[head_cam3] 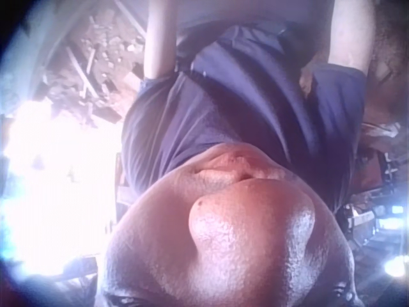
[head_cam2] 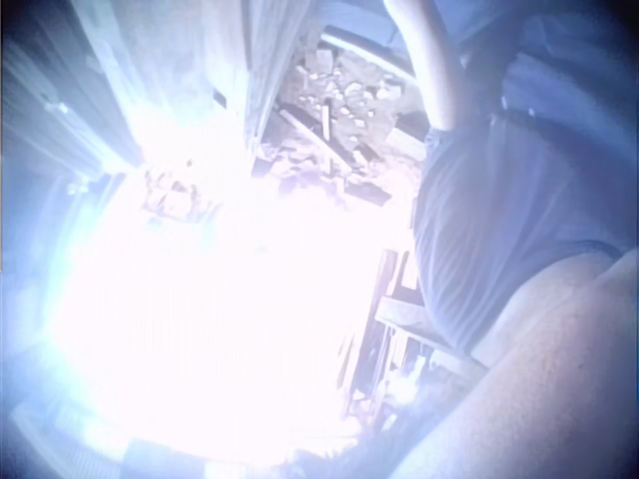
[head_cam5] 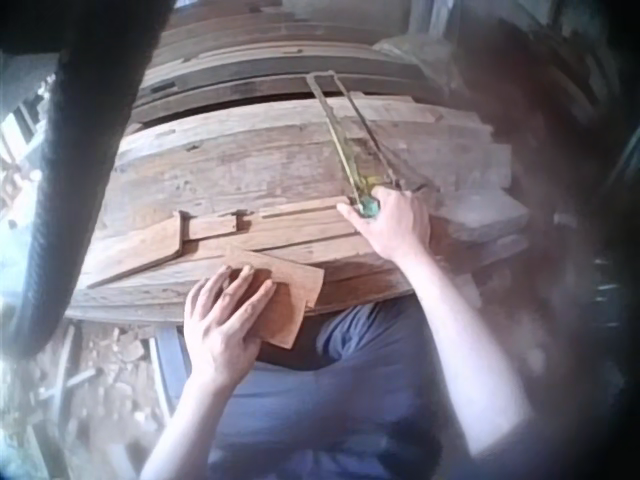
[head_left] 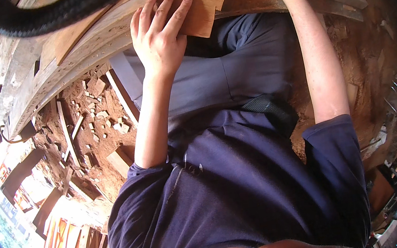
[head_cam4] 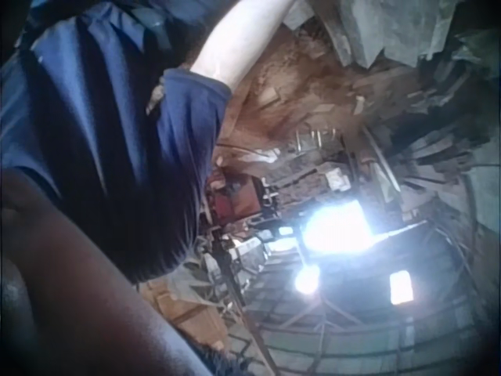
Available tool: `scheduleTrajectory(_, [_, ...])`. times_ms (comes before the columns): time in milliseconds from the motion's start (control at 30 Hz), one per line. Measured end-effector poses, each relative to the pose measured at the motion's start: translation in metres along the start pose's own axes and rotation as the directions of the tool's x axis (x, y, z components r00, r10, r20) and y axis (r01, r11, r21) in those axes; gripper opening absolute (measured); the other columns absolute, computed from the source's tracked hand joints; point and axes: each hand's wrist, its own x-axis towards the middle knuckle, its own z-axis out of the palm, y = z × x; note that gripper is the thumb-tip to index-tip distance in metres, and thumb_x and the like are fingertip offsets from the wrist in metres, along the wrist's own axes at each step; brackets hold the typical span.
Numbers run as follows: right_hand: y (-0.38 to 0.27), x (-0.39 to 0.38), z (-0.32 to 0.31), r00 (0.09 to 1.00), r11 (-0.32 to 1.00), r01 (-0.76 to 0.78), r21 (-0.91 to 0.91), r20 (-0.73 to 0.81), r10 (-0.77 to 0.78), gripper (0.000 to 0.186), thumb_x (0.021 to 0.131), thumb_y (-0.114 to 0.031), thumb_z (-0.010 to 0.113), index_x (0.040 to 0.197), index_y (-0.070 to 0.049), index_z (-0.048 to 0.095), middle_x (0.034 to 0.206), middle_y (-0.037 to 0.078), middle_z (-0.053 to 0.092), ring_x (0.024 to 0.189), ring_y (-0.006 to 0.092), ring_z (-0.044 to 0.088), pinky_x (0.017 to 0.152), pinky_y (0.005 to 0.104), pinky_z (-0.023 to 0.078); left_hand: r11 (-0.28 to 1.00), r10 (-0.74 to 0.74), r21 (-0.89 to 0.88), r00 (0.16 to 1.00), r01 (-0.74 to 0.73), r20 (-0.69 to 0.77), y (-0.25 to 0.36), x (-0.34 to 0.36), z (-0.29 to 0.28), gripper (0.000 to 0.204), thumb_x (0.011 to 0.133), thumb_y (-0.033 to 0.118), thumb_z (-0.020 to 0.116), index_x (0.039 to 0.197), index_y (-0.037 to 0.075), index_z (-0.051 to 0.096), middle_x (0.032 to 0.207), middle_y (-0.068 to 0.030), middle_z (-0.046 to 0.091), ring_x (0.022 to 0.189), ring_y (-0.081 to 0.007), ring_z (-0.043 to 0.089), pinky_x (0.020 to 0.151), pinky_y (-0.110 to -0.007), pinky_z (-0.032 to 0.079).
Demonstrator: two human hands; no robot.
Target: The person uses a hand saw to cut small rectangular pieces of wood on a workbench. They repeatedly position the wood, saw through it, and then move the cut pieces aside.
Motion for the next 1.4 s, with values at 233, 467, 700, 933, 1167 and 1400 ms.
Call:
scheduleTrajectory(233, [-0.002, -0.001, -0.001, 1.0, 1.0, -0.024, 0.01, -0.002, 0.025, 0.051, 0.082, -0.059, 0.076, 0.07, -0.01, 0.068, 0.066, 0.017, 0.069, 0.066, 0.0372, 0.07, 0.06, 0.0494, 0.053, 0.998, -0.059, -0.023, 0.998, 0.059, 0.022, 0.008, 0.001, 0.003, 0.072, 0.064, 0.003, 0.072, 0.131, 0.032, 0.071, 0.145, -0.0015, 0.06, 0.138, -0.0302, 0.051, 0.112, -0.05, 0.04])
scheduleTrajectory(467, [-0.002, 0.0, -0.002, 1.0, 0.999, -0.03, 0.022, 0.001, 0.03, 0.047, 0.082, -0.055, 0.077, 0.072, -0.009, 0.069, 0.067, 0.018, 0.069, 0.065, 0.0371, 0.07, 0.06, 0.0497, 0.053, 0.995, -0.036, -0.091, 0.997, 0.029, -0.072, 0.009, 0.019, -0.016, 0.052, 0.07, 0.004, 0.078, 0.118, 0.025, 0.077, 0.125, -0.0002, 0.074, 0.124, -0.0225, 0.065, 0.109, -0.045, 0.046])
scheduleTrajectory(700, [0.017, 0.002, 0.012, 0.997, 0.994, 0.078, -0.082, 0.02, -0.077, 0.051, 0.087, -0.064, 0.069, 0.082, -0.013, 0.072, 0.071, 0.016, 0.07, 0.075, 0.0401, 0.072, 0.063, 0.049, 0.057, 0.393, -0.576, -0.78, 0.792, 0.487, 0.204, -0.007, 0.063, -0.046, 0.036, 0.092, 0.025, 0.081, 0.116, -0.002, 0.074, 0.102, -0.0051, 0.077, 0.092, -0.0158, 0.07, 0.082, -0.029, 0.055])
scheduleTrajectory(933, [0.026, 0.003, 0.021, 0.996, 0.996, 0.087, -0.02, -0.024, -0.087, 0.055, 0.087, -0.068, 0.067, 0.078, -0.014, 0.07, 0.071, 0.013, 0.072, 0.073, 0.0371, 0.073, 0.063, 0.0493, 0.057, -0.333, -0.445, -0.734, 0.587, 0.592, 0.676, 0.002, 0.051, -0.034, 0.036, 0.095, 0.026, 0.078, 0.117, -0.001, 0.069, 0.108, -0.0078, 0.075, 0.097, -0.0133, 0.07, 0.089, -0.029, 0.054])
scheduleTrajectory(1167, [0.027, 0.004, 0.021, 0.992, 0.988, 0.12, -0.096, -0.027, -0.123, 0.056, 0.086, -0.07, 0.067, 0.077, -0.014, 0.069, 0.071, 0.013, 0.072, 0.074, 0.0374, 0.073, 0.062, 0.0494, 0.057, -0.177, -0.558, -0.764, 0.576, 0.62, 0.597, 0.025, 0.018, -0.016, 0.048, 0.094, 0.027, 0.079, 0.128, -0.003, 0.063, 0.114, -0.0092, 0.072, 0.106, -0.015, 0.066, 0.097, -0.03, 0.05])
scheduleTrajectory(1400, [0.01, 0.001, 0.008, 0.999, 0.998, 0.05, -0.047, -0.01, -0.051, 0.052, 0.084, -0.063, 0.071, 0.074, -0.012, 0.068, 0.071, 0.015, 0.071, 0.073, 0.0385, 0.072, 0.063, 0.0503, 0.055, -0.244, -0.548, -0.777, 0.578, 0.581, 0.605, 0.023, 0.015, -0.018, 0.047, 0.09, 0.029, 0.084, 0.123, 0.0, 0.066, 0.111, -0.0086, 0.073, 0.102, -0.0153, 0.067, 0.094, -0.032, 0.052])
